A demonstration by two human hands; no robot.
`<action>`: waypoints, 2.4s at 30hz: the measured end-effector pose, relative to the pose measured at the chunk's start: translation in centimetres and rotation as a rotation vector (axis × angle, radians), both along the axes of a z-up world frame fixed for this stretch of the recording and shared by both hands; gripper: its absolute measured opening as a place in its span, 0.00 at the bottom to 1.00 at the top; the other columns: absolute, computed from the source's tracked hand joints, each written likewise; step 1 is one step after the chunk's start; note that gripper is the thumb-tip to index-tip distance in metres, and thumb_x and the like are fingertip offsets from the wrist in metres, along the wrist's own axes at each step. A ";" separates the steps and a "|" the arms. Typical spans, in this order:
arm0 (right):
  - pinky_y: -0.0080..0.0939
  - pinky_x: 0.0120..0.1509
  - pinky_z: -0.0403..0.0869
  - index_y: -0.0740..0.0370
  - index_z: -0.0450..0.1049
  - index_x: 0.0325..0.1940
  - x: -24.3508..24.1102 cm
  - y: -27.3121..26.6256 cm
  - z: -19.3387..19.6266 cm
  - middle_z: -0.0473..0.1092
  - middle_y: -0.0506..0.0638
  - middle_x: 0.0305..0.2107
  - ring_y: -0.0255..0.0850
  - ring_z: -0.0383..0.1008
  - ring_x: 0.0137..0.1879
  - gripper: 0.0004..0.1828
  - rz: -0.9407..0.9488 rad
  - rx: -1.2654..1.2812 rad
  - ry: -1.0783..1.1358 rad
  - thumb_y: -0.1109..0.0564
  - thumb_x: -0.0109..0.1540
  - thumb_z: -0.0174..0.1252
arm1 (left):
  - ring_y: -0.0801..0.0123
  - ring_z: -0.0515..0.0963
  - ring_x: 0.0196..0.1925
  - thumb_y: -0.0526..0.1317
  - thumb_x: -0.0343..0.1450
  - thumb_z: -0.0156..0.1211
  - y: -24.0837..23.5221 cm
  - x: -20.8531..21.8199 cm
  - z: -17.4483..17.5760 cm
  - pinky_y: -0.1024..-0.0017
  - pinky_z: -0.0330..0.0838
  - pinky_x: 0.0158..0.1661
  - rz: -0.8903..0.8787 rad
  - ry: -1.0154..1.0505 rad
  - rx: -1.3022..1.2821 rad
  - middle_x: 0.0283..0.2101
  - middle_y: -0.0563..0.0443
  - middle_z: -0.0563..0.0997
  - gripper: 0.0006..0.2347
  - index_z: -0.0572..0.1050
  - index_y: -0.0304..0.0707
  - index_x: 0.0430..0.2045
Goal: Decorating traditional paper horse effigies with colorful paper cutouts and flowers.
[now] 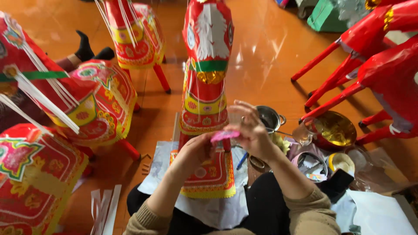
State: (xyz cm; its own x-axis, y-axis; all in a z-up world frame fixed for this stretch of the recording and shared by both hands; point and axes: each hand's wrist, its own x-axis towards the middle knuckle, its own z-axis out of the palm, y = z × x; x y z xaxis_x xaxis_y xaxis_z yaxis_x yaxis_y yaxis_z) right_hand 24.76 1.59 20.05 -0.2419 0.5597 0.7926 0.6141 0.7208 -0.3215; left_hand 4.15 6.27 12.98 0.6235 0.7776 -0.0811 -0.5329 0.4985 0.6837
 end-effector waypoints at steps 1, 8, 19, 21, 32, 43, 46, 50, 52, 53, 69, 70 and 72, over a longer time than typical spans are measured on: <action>0.58 0.72 0.55 0.52 0.79 0.37 -0.2 0.2 2.1 0.64 0.58 0.56 0.57 0.55 0.69 0.08 -0.004 0.016 -0.004 0.59 0.54 0.65 | 0.68 0.78 0.26 0.39 0.73 0.52 0.4 -1.0 0.9 0.77 0.71 0.27 -0.004 -0.004 0.016 0.27 0.46 0.77 0.10 0.74 0.31 0.43; 0.50 0.61 0.68 0.63 0.75 0.33 0.7 8.2 11.3 0.72 0.57 0.44 0.51 0.71 0.56 0.06 -0.100 0.088 0.211 0.60 0.59 0.66 | 0.55 0.74 0.46 0.37 0.75 0.47 5.3 -3.1 12.6 0.63 0.71 0.46 0.458 0.107 0.718 0.45 0.35 0.73 0.17 0.67 0.24 0.56; 0.48 0.71 0.63 0.60 0.72 0.27 -1.6 18.1 15.0 0.63 0.55 0.56 0.49 0.60 0.66 0.12 -0.303 -0.062 0.465 0.54 0.57 0.67 | 0.51 0.60 0.70 0.54 0.72 0.52 15.2 4.6 20.9 0.52 0.57 0.65 0.794 0.583 1.081 0.68 0.39 0.60 0.27 0.56 0.41 0.63; 0.53 0.70 0.60 0.57 0.73 0.25 -1.4 18.9 14.3 0.63 0.55 0.57 0.49 0.59 0.66 0.12 -0.387 -0.056 0.509 0.53 0.55 0.69 | 0.51 0.62 0.69 0.59 0.70 0.49 16.9 5.5 20.6 0.55 0.59 0.64 0.845 0.601 1.088 0.67 0.36 0.61 0.31 0.55 0.37 0.63; 0.35 0.54 0.74 0.57 0.74 0.32 -1.4 19.1 13.5 0.65 0.52 0.47 0.41 0.68 0.53 0.10 -0.271 -0.184 0.756 0.52 0.54 0.67 | 0.47 0.70 0.63 0.62 0.65 0.55 17.8 7.1 19.9 0.55 0.69 0.55 0.832 0.726 1.041 0.62 0.32 0.68 0.34 0.57 0.42 0.60; 0.30 0.44 0.77 0.56 0.69 0.41 -1.8 17.7 13.9 0.70 0.47 0.33 0.34 0.71 0.41 0.16 -0.029 -0.239 0.987 0.62 0.54 0.68 | 0.52 0.79 0.54 0.58 0.65 0.57 18.4 6.7 19.7 0.60 0.73 0.48 0.843 0.757 1.059 0.56 0.37 0.75 0.29 0.59 0.45 0.57; 0.31 0.44 0.78 0.58 0.69 0.42 -1.7 17.5 14.0 0.69 0.48 0.34 0.35 0.70 0.40 0.16 0.047 -0.291 1.095 0.64 0.54 0.67 | 0.57 0.72 0.61 0.55 0.65 0.62 18.7 6.7 19.6 0.63 0.69 0.54 0.874 0.699 1.076 0.57 0.40 0.72 0.29 0.61 0.43 0.56; 0.35 0.47 0.77 0.56 0.68 0.47 -1.1 16.6 14.4 0.70 0.51 0.41 0.39 0.71 0.45 0.20 0.106 -0.375 1.114 0.70 0.55 0.60 | 0.63 0.72 0.54 0.56 0.59 0.66 18.7 6.6 20.2 0.69 0.69 0.54 0.758 0.648 0.871 0.52 0.44 0.68 0.33 0.62 0.47 0.57; 0.37 0.50 0.77 0.53 0.67 0.47 -0.6 16.4 14.1 0.72 0.52 0.42 0.40 0.72 0.48 0.20 0.102 -0.385 1.084 0.69 0.55 0.60 | 0.62 0.70 0.56 0.54 0.59 0.67 19.1 6.7 20.0 0.68 0.69 0.55 0.726 0.604 0.834 0.52 0.43 0.67 0.34 0.61 0.46 0.58; 0.39 0.56 0.77 0.52 0.66 0.54 -0.3 16.6 13.8 0.68 0.53 0.51 0.43 0.70 0.55 0.20 -0.005 -0.252 0.850 0.68 0.59 0.54 | 0.63 0.70 0.54 0.55 0.58 0.68 19.4 6.7 20.0 0.70 0.72 0.53 0.714 0.588 0.828 0.52 0.43 0.66 0.35 0.61 0.46 0.58; 0.51 0.78 0.63 0.45 0.58 0.70 0.7 15.2 10.6 0.54 0.52 0.66 0.48 0.52 0.72 0.41 -0.308 0.386 -0.067 0.82 0.60 0.48 | 0.56 0.71 0.62 0.52 0.64 0.65 18.0 4.7 18.7 0.63 0.75 0.57 0.368 0.225 0.790 0.64 0.33 0.61 0.37 0.49 0.43 0.63; 0.51 0.78 0.63 0.45 0.58 0.70 0.6 15.2 10.5 0.54 0.52 0.66 0.48 0.52 0.72 0.41 -0.305 0.381 -0.065 0.82 0.60 0.48 | 0.56 0.71 0.62 0.52 0.64 0.65 17.8 4.5 18.7 0.63 0.75 0.57 0.370 0.228 0.786 0.64 0.33 0.61 0.37 0.49 0.43 0.63; 0.55 0.75 0.61 0.57 0.73 0.54 0.3 15.3 10.1 0.60 0.56 0.61 0.53 0.56 0.68 0.29 -0.320 0.377 -0.063 0.81 0.56 0.51 | 0.51 0.65 0.67 0.58 0.63 0.62 17.5 4.1 18.6 0.59 0.71 0.59 0.391 0.357 0.815 0.67 0.30 0.55 0.38 0.50 0.45 0.63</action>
